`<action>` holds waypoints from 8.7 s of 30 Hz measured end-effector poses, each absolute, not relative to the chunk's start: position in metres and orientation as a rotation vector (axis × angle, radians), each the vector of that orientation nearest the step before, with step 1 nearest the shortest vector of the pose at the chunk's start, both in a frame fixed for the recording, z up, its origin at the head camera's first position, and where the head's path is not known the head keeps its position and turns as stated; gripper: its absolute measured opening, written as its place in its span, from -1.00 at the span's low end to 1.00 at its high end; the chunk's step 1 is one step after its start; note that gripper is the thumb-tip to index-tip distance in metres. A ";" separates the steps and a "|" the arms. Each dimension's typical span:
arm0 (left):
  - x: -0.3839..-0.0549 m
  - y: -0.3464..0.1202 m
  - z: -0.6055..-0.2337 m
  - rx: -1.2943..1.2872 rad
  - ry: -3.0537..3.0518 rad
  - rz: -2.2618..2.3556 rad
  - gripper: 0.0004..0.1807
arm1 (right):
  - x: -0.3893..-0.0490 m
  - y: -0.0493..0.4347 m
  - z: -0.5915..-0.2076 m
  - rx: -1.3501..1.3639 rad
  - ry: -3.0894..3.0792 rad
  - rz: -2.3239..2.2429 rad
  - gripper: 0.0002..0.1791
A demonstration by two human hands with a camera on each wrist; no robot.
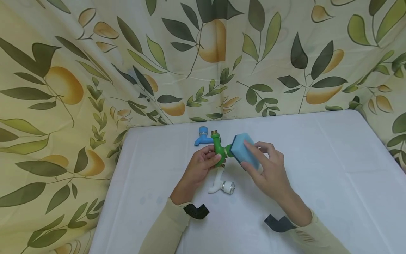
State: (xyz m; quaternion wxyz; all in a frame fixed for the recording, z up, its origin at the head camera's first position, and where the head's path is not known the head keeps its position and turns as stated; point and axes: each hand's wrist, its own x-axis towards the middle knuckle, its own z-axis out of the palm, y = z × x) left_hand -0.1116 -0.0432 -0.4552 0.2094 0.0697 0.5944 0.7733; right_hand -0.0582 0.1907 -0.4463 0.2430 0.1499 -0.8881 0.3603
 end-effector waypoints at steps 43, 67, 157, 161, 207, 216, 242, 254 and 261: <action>-0.111 -0.040 -0.458 0.182 1.705 2.120 -0.60 | -0.072 0.196 -0.455 0.160 -2.439 0.987 -0.30; -0.102 -0.035 -0.447 0.492 2.404 1.856 -0.64 | -0.070 0.190 -0.446 0.320 -2.242 0.619 -0.43; -0.100 -0.054 -0.445 1.875 3.322 0.424 -0.78 | -0.070 0.204 -0.432 0.298 -2.567 0.709 -0.33; -0.100 -0.052 -0.446 1.894 3.327 0.377 -0.78 | -0.068 0.202 -0.429 0.344 -2.590 0.725 -0.33; -0.098 -0.056 -0.455 1.690 3.381 0.483 -0.76 | -0.073 0.201 -0.438 0.249 -2.580 0.600 -0.33; -0.102 -0.072 -0.463 1.458 3.474 0.465 -0.73 | -0.070 0.210 -0.438 0.152 -2.571 0.643 -0.35; -0.098 -0.111 -0.470 0.348 2.740 1.303 -0.68 | -0.062 0.222 -0.441 0.158 -2.535 0.704 -0.32; -0.105 -0.113 -0.476 0.182 2.609 1.198 -0.69 | -0.061 0.223 -0.445 0.160 -2.532 0.717 -0.34; -0.110 -0.115 -0.486 0.206 2.630 1.204 -0.71 | -0.061 0.223 -0.446 0.160 -2.529 0.718 -0.35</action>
